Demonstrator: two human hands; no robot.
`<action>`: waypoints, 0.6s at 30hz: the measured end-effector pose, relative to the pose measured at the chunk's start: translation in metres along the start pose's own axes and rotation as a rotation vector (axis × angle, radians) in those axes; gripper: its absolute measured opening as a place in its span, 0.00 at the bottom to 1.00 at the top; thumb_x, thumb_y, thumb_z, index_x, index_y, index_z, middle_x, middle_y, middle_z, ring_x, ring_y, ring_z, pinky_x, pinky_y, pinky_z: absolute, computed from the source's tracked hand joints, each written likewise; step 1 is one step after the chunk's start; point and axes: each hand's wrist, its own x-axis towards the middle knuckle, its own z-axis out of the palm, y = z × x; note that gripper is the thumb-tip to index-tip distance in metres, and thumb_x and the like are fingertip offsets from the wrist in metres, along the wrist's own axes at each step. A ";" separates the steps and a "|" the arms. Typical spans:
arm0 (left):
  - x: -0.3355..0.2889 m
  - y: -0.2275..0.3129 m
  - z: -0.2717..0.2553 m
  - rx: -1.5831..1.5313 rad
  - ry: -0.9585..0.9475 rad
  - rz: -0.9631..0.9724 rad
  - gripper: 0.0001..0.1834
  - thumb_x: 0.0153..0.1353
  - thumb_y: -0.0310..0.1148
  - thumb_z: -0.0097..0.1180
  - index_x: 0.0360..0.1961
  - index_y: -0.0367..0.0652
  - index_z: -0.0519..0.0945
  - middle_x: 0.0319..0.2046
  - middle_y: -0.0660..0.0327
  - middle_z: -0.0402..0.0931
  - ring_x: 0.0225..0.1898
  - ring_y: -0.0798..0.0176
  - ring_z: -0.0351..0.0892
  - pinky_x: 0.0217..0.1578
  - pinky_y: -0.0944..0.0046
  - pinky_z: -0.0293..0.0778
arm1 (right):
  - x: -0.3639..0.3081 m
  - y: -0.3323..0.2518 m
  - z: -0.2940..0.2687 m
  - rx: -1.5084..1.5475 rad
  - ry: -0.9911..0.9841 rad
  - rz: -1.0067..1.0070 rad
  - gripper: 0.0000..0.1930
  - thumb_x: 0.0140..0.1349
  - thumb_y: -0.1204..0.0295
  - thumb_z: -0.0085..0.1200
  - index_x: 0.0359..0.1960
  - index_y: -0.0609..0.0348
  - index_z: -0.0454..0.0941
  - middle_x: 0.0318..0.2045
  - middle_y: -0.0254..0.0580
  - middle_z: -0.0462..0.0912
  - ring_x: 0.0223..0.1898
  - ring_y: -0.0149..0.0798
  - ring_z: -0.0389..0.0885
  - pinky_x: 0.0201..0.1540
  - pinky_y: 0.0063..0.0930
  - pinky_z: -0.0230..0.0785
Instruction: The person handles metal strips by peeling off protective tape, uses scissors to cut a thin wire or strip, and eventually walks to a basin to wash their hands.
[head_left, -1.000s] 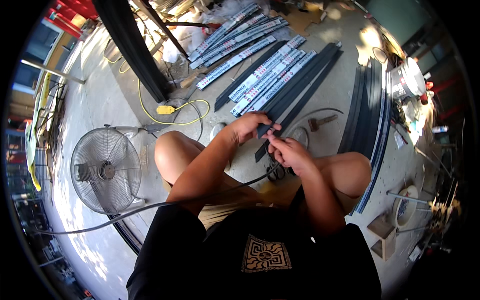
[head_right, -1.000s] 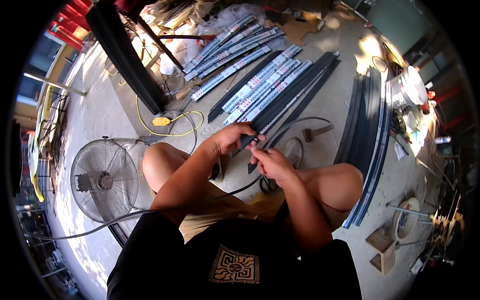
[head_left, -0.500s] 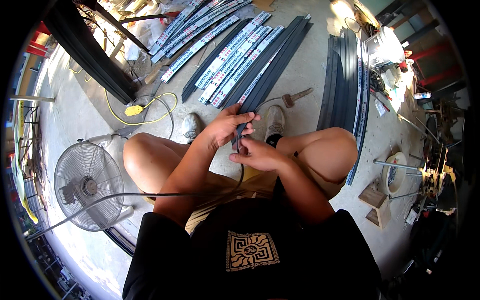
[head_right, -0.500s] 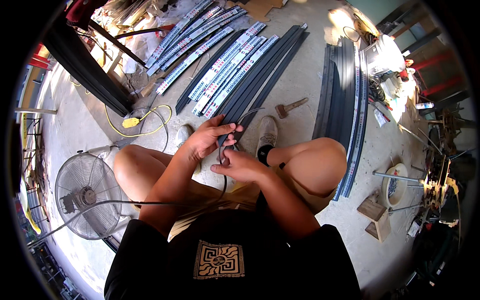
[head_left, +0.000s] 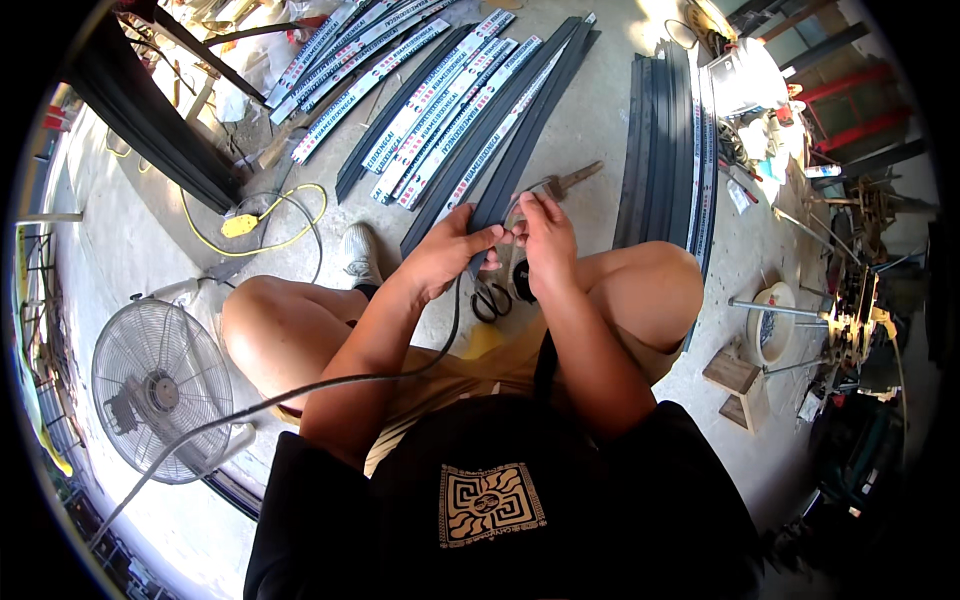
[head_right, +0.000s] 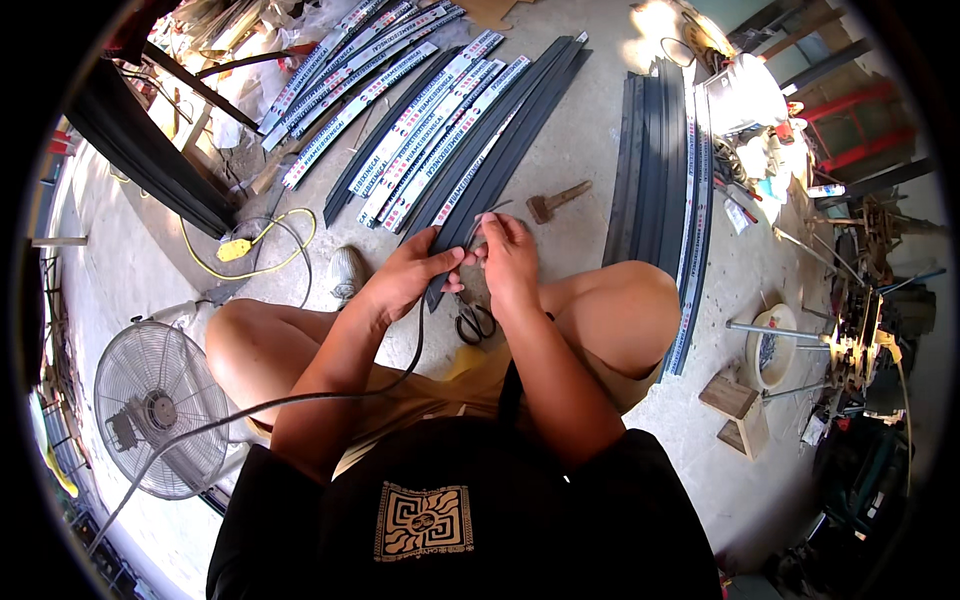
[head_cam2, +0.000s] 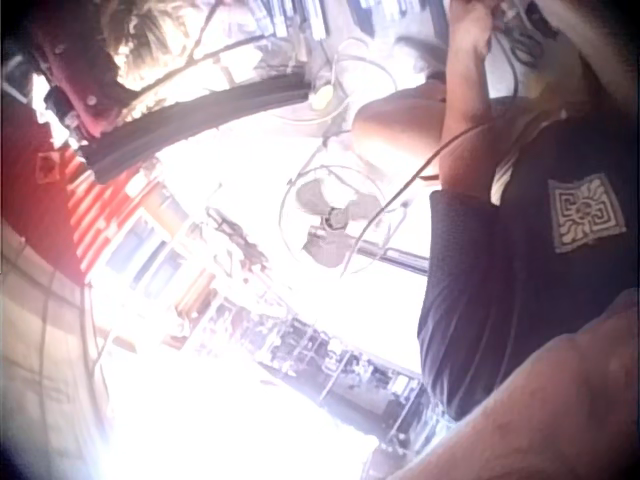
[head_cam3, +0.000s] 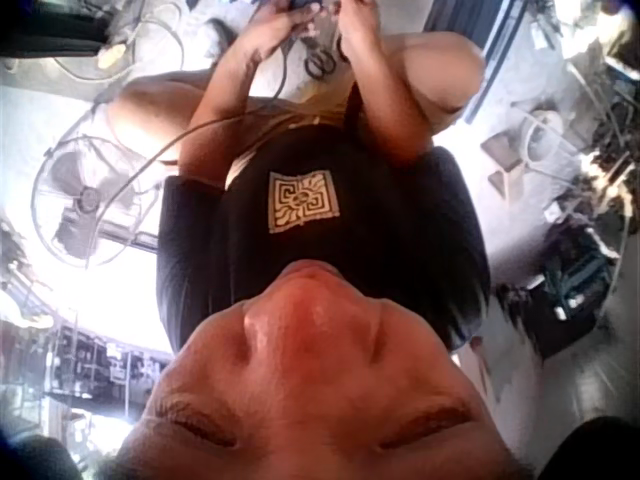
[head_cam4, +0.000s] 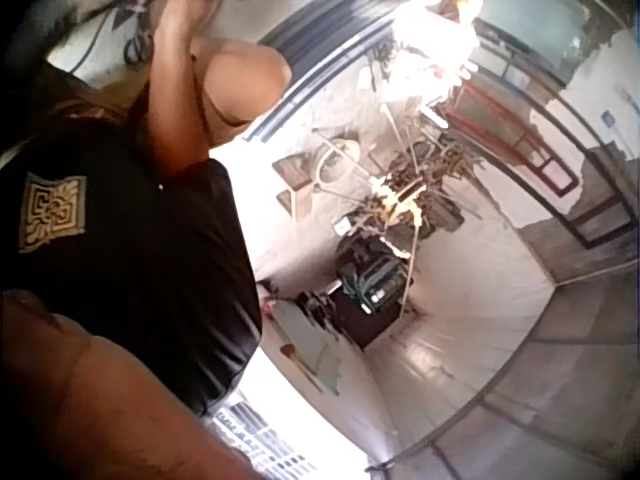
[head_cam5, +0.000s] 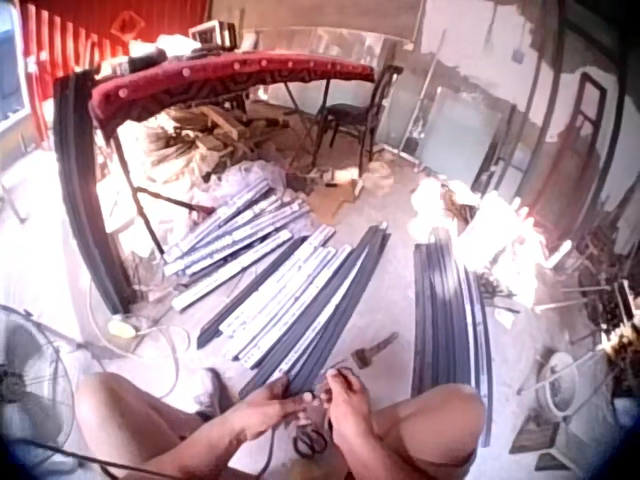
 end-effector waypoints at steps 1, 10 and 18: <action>0.002 0.001 -0.001 -0.060 -0.021 -0.006 0.19 0.75 0.31 0.58 0.62 0.34 0.71 0.47 0.57 0.84 0.39 0.67 0.82 0.44 0.66 0.83 | -0.001 -0.003 -0.001 0.103 0.036 0.005 0.12 0.78 0.62 0.51 0.47 0.59 0.79 0.37 0.32 0.81 0.28 0.24 0.73 0.31 0.22 0.65; 0.008 0.012 -0.013 -0.380 -0.136 0.021 0.22 0.77 0.27 0.43 0.68 0.27 0.67 0.60 0.42 0.80 0.57 0.51 0.85 0.60 0.53 0.81 | -0.064 -0.037 -0.010 0.165 -0.132 0.107 0.10 0.75 0.64 0.49 0.44 0.55 0.78 0.30 0.36 0.80 0.24 0.26 0.69 0.27 0.22 0.58; 0.002 0.014 0.008 -0.357 -0.114 0.007 0.19 0.78 0.31 0.46 0.65 0.33 0.70 0.48 0.54 0.83 0.37 0.62 0.82 0.44 0.63 0.80 | -0.131 -0.011 0.011 -0.014 -0.284 0.333 0.10 0.78 0.68 0.47 0.45 0.58 0.79 0.31 0.33 0.83 0.25 0.23 0.70 0.30 0.20 0.64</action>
